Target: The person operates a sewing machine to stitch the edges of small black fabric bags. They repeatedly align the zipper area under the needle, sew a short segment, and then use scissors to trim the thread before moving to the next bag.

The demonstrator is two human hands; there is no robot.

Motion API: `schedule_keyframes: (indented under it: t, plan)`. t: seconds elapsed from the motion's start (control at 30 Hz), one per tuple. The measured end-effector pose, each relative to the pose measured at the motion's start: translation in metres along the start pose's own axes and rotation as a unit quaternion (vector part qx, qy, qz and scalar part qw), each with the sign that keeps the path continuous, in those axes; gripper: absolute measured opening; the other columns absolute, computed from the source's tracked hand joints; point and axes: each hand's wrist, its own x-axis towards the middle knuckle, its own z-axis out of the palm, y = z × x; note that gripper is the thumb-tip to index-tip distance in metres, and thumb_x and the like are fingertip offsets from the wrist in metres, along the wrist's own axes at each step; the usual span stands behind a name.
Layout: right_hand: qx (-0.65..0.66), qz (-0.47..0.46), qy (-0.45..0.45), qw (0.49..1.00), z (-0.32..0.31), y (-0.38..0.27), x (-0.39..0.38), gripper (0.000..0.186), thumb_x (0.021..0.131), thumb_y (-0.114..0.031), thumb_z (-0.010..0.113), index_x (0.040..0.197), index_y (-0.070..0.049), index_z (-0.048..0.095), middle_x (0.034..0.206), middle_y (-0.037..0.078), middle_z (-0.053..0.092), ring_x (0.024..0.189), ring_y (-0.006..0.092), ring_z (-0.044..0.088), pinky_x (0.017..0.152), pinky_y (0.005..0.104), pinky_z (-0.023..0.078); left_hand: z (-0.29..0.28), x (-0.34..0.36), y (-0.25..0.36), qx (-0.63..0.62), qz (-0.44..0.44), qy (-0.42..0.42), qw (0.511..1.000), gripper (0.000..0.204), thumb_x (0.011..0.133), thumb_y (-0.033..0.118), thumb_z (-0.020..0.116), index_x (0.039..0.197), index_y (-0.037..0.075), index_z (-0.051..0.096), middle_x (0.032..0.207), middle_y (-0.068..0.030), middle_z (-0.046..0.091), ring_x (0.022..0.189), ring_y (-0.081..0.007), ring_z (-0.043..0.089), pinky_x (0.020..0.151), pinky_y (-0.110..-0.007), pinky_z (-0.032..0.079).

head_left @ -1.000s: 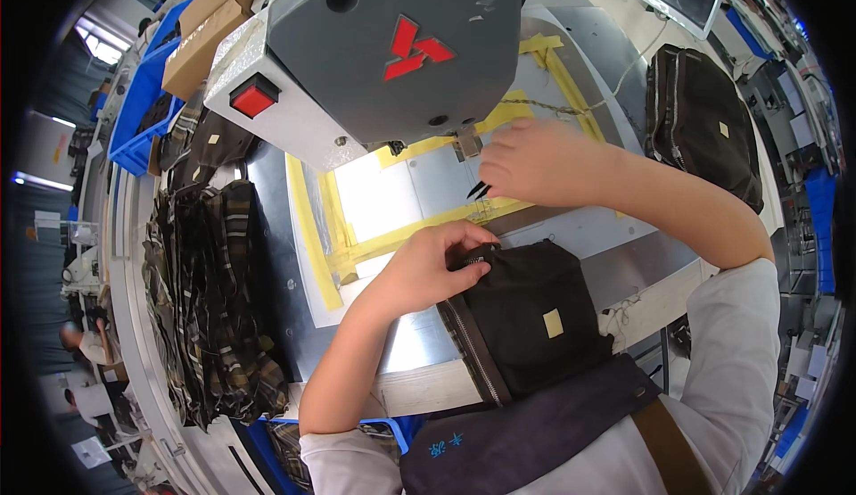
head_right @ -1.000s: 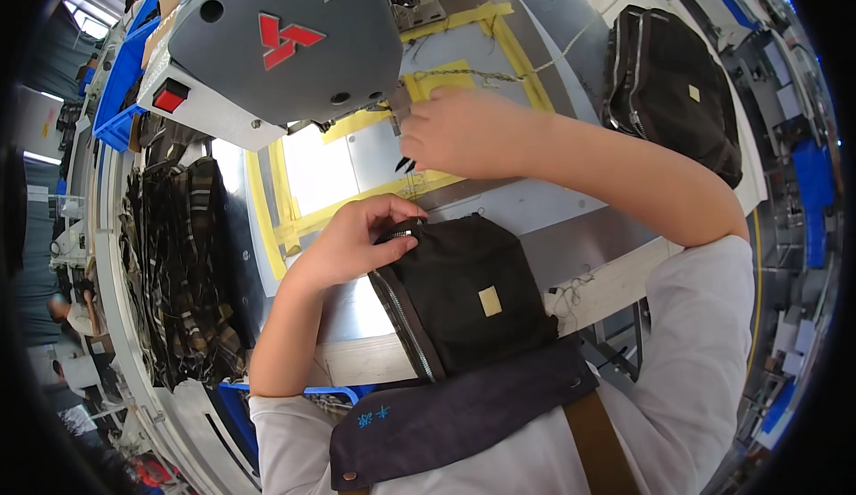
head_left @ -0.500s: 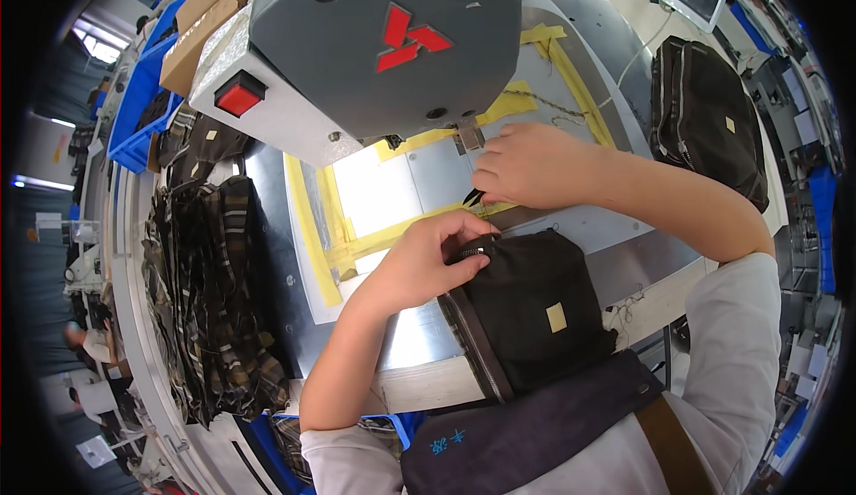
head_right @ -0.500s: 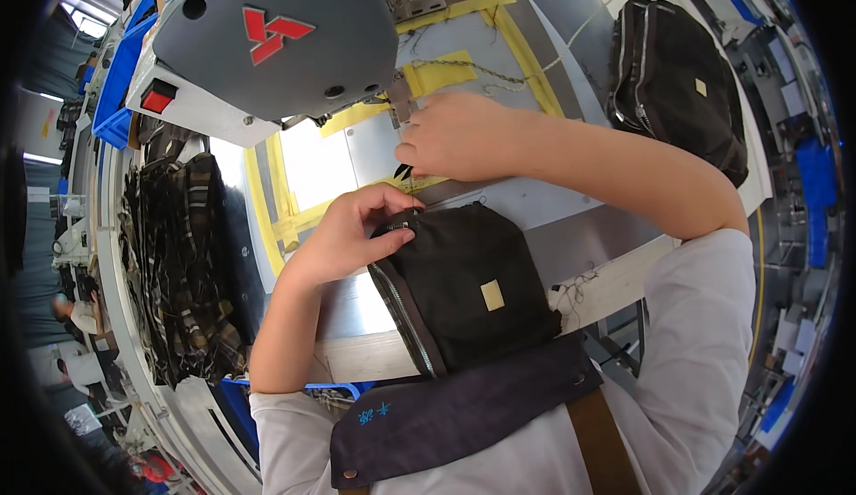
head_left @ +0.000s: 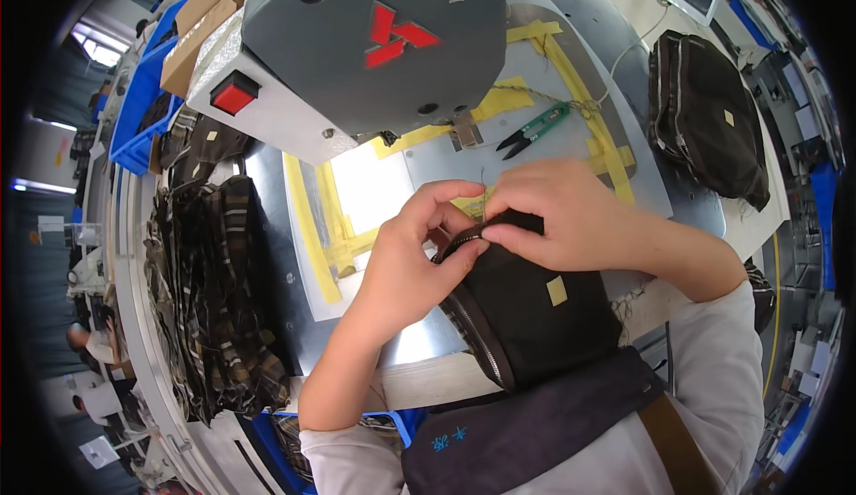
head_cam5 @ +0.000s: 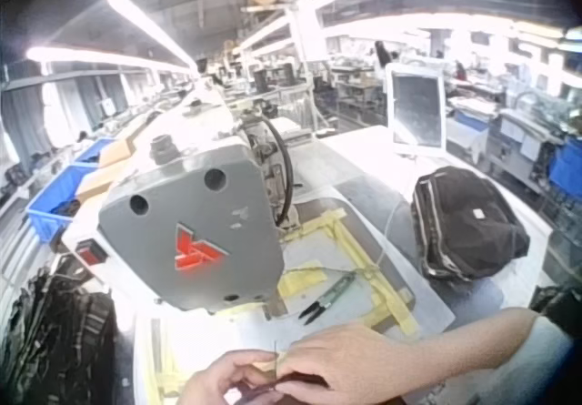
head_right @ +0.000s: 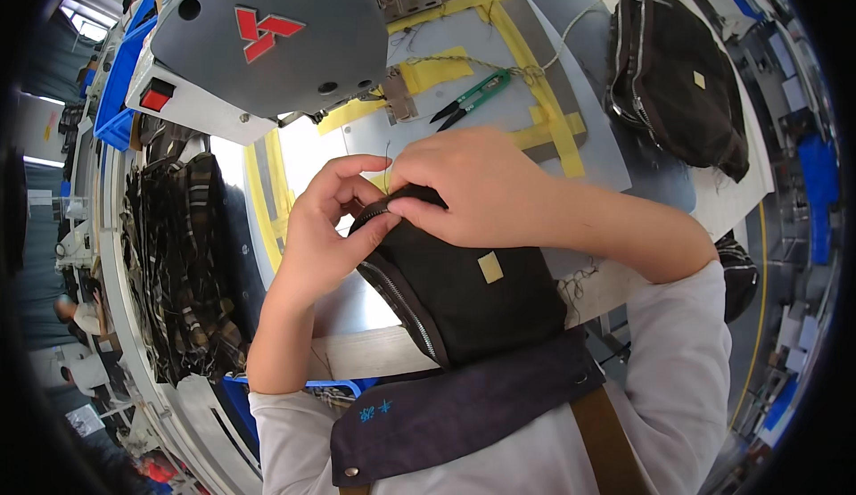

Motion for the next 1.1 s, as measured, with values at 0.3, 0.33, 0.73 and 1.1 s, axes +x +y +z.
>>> schedule_keyframes:
  t: [0.3, 0.33, 0.73, 1.1]
  plan:
    - [0.225, 0.171, -0.032, 0.959, 0.001, -0.005, 0.009, 0.021, 0.088, -0.019, 0.069, 0.089, 0.001, 0.062, 0.077, 0.002, 0.06, 0.072, 0.0074, 0.052, 0.064, 0.0254, 0.042, -0.014, -0.005, 0.01, 0.073, -0.029, 0.0, 0.997, 0.012, 0.082, 0.006, 0.071, 0.088, 0.0, 0.063, 0.077, -0.0051, 0.059, 0.065, -0.0137, 0.051, 0.06, -0.026, 0.041]
    - [0.249, 0.182, -0.04, 0.95, 0.002, -0.005, 0.01, 0.02, 0.088, -0.019, 0.069, 0.088, 0.0, 0.062, 0.077, 0.002, 0.06, 0.072, 0.0072, 0.052, 0.064, 0.0255, 0.042, -0.015, -0.005, 0.011, 0.076, -0.029, 0.0, 0.997, 0.012, 0.082, 0.007, 0.071, 0.087, 0.0, 0.063, 0.077, -0.0056, 0.058, 0.064, -0.0146, 0.05, 0.059, -0.027, 0.04]
    - [-0.054, -0.223, 0.133, 0.964, 0.013, -0.004, -0.002, 0.015, 0.074, -0.008, 0.073, 0.084, -0.004, 0.064, 0.082, 0.003, 0.059, 0.067, 0.0165, 0.057, 0.06, 0.0271, 0.048, -0.013, -0.003, 0.003, 0.191, 0.227, 0.092, 0.951, 0.026, 0.063, -0.005, 0.075, 0.084, 0.006, 0.066, 0.081, -0.0057, 0.056, 0.073, -0.0201, 0.06, 0.061, -0.031, 0.048]
    - [-0.17, -0.408, 0.219, 0.87, 0.019, -0.001, -0.007, 0.014, 0.067, -0.004, 0.07, 0.081, -0.007, 0.068, 0.083, 0.001, 0.061, 0.067, 0.0144, 0.054, 0.061, 0.0272, 0.052, -0.012, -0.005, -0.008, 0.246, 0.404, 0.147, 0.869, 0.031, 0.06, 0.005, 0.083, 0.082, 0.012, 0.062, 0.077, -0.0028, 0.051, 0.061, -0.0157, 0.05, 0.053, -0.027, 0.037]
